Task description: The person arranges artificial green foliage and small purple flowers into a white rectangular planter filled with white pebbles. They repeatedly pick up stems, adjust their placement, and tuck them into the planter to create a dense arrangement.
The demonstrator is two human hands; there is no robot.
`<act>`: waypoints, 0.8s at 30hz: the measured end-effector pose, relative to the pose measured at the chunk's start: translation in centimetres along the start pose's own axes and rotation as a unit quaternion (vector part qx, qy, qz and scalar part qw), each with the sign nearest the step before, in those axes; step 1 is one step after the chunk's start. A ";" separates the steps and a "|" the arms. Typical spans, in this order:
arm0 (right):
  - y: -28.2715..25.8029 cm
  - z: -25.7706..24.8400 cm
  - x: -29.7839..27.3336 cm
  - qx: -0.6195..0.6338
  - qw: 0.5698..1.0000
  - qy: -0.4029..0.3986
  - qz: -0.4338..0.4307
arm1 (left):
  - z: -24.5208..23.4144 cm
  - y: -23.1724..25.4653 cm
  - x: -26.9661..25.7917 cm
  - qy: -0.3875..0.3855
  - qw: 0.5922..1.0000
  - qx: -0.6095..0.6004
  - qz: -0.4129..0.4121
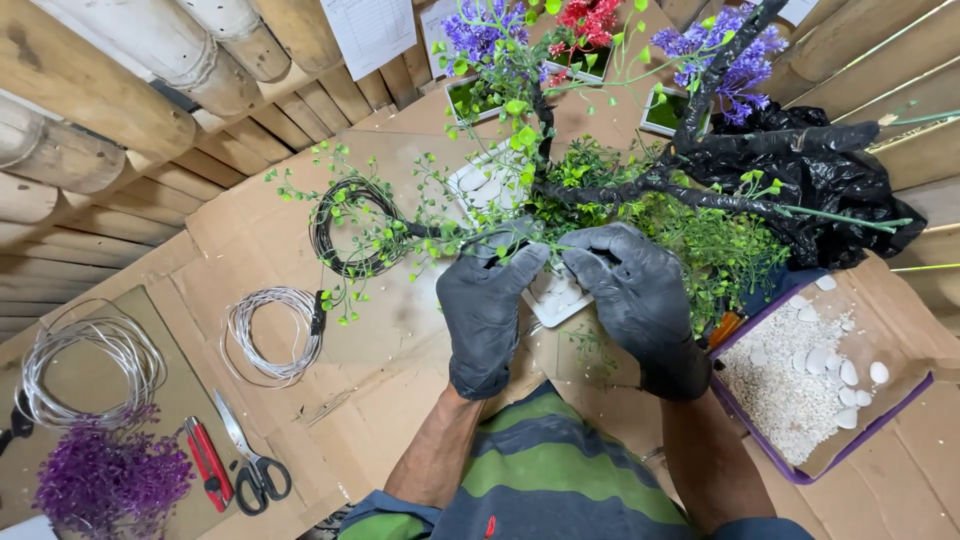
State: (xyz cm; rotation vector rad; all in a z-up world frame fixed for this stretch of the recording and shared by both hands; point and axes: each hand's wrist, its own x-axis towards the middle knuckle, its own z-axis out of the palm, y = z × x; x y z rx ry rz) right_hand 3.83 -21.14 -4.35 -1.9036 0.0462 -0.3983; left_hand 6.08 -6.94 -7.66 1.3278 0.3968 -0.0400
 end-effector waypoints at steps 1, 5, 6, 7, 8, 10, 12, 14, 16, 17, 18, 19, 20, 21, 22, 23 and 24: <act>-0.8 -0.2 0.1 0.003 1.000 -0.024 0.006 | 0.0 0.6 -0.3 -0.016 1.000 -0.012 -0.004; 0.6 -0.6 0.0 0.035 0.998 -0.057 -0.010 | -0.4 1.7 -1.4 -0.071 0.997 -0.041 -0.004; 0.6 -0.7 0.0 0.035 0.998 -0.057 -0.010 | -0.4 1.7 -1.5 -0.070 0.997 -0.041 -0.003; 0.5 -0.7 0.0 0.033 0.998 -0.058 -0.007 | -0.5 1.7 -1.7 -0.078 0.996 -0.035 -0.012; 0.5 -0.7 0.0 0.032 0.998 -0.059 -0.003 | -0.6 1.8 -1.9 -0.086 0.996 -0.030 -0.021; 0.8 -0.5 -0.2 0.034 0.998 -0.058 0.001 | -0.6 0.8 -1.7 -0.089 0.996 -0.026 -0.015; 1.0 -0.3 -0.3 0.037 0.998 -0.057 0.006 | -0.7 0.2 -1.6 -0.091 0.996 -0.022 -0.008; 1.1 -0.2 -0.3 0.058 0.997 -0.051 0.009 | -0.8 -0.1 -1.6 -0.101 0.995 -0.007 0.006; 1.1 -0.2 -0.4 0.066 0.997 -0.049 0.013 | -0.5 -0.7 -1.6 -0.094 0.995 -0.009 0.005; 1.1 -0.3 -0.4 0.073 0.996 -0.046 0.018 | -0.3 -1.0 -1.6 -0.089 0.996 -0.010 0.004; 1.0 -0.3 -0.3 0.073 0.996 -0.046 0.017 | -0.3 -1.4 -1.4 -0.089 0.996 -0.010 0.005; 1.0 -0.3 -0.3 0.090 0.994 -0.049 0.025 | -0.3 -2.0 -1.2 -0.104 0.994 -0.024 0.026; 1.0 -0.3 -0.2 0.107 0.992 -0.052 0.034 | -0.3 -2.5 -1.0 -0.120 0.991 -0.038 0.048; 0.6 -0.3 -0.2 0.107 0.992 -0.052 0.033 | -0.5 -2.3 -1.0 -0.120 0.991 -0.039 0.048; 0.3 -0.3 -0.1 0.123 0.990 -0.052 0.040 | -0.6 -2.0 -1.0 -0.110 0.992 -0.050 0.046; -0.1 -0.3 -0.1 0.140 0.988 -0.050 0.047 | -0.8 -1.7 -1.0 -0.101 0.992 -0.061 0.044; -0.7 -0.3 -0.1 0.140 0.988 -0.049 0.046 | -1.0 -1.2 -1.1 -0.102 0.992 -0.060 0.045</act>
